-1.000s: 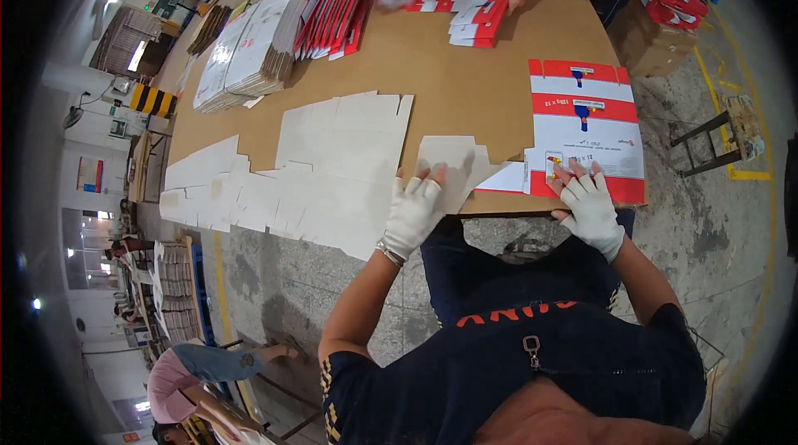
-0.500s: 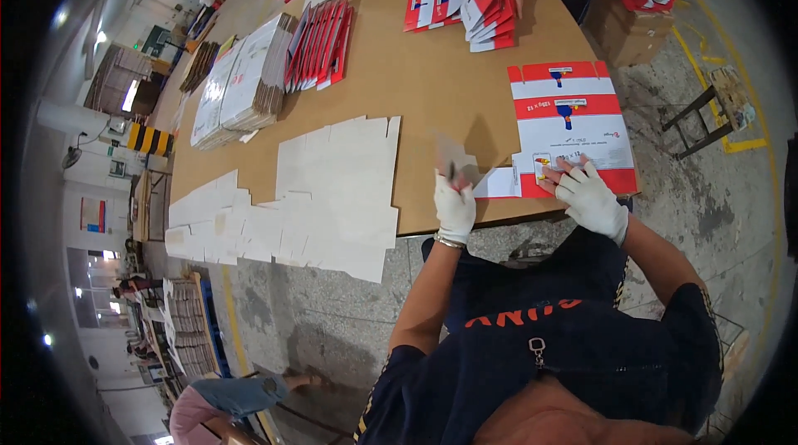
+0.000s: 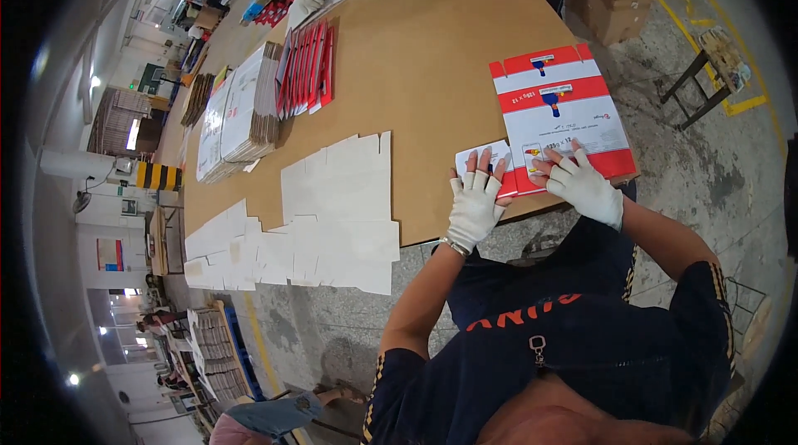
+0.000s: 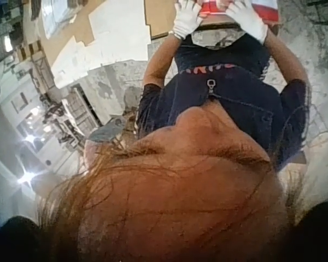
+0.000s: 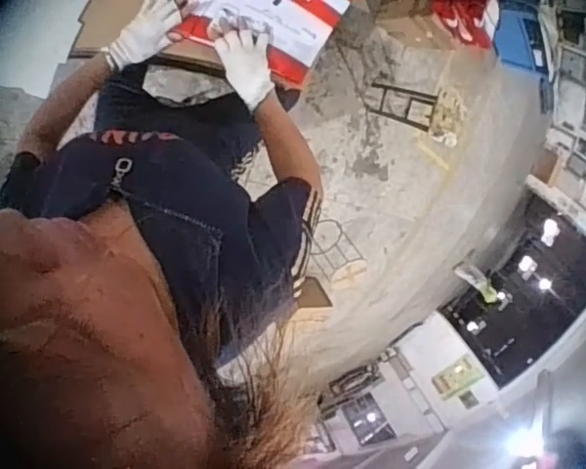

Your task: Organize and stack paper components at a large industrial work table.

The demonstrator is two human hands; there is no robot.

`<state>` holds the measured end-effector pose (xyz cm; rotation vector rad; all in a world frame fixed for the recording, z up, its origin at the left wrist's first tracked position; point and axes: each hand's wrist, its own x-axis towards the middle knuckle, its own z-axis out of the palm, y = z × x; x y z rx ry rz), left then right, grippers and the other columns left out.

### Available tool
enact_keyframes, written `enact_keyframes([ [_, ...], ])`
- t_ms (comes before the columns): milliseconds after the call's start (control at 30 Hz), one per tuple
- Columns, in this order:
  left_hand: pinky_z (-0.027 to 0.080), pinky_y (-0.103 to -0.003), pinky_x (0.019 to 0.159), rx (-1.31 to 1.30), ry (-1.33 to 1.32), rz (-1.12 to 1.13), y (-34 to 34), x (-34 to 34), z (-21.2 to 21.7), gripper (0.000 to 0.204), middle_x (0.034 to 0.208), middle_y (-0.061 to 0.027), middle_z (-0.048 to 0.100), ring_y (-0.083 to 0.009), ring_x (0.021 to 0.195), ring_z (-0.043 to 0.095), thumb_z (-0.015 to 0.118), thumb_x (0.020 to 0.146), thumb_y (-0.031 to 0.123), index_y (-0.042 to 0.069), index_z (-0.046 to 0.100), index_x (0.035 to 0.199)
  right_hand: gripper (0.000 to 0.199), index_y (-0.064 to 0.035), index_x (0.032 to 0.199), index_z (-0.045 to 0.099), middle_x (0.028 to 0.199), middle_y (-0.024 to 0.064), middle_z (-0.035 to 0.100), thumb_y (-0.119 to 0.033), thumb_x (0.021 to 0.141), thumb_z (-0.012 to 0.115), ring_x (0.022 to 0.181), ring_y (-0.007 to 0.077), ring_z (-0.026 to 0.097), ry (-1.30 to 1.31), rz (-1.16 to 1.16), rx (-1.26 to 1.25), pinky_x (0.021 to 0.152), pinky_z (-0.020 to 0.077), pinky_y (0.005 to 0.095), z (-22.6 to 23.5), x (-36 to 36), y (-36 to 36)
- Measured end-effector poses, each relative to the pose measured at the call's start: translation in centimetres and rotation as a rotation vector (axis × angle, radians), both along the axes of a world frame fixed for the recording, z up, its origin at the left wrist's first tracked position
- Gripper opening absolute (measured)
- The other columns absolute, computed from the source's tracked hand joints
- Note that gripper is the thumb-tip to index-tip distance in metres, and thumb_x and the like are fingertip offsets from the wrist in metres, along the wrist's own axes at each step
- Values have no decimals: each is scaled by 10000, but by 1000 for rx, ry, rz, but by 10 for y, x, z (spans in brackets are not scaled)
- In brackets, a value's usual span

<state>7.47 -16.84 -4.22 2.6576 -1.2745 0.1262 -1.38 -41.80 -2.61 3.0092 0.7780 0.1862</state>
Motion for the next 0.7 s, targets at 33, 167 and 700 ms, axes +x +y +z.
enact_keyframes([
  [33, 167, -691, 1045, 3, 5, -3, -1, -1, 1, 800, 1542, -175, 212, -381, 1431, 172, 644, 805, 431, 159, 303, 1476, 501, -206, 1392, 423, 1491, 17, 372, -156, 895, 460, 1375, 255, 337, -2, -1, 23, 1053, 235, 673, -2, -1, 0],
  [167, 161, -696, 1038, 60, 25, 9, -4, -3, 5, 780, 1537, -167, 231, -377, 1423, 193, 648, 798, 438, 217, 322, 1471, 456, -217, 1373, 444, 1471, 20, 400, -201, 919, 411, 1367, 252, 350, -27, 0, 48, 1046, 232, 687, -12, -4, 0],
  [700, 109, -640, 1082, 47, 318, 173, -31, 16, 17, 822, 1546, -129, 227, -368, 1423, 182, 701, 735, 465, 171, 392, 1438, 558, -104, 1274, 543, 1428, 71, 462, -206, 730, 613, 1323, 215, 417, 191, 102, 268, 1137, 166, 589, -1, 1, -14],
])
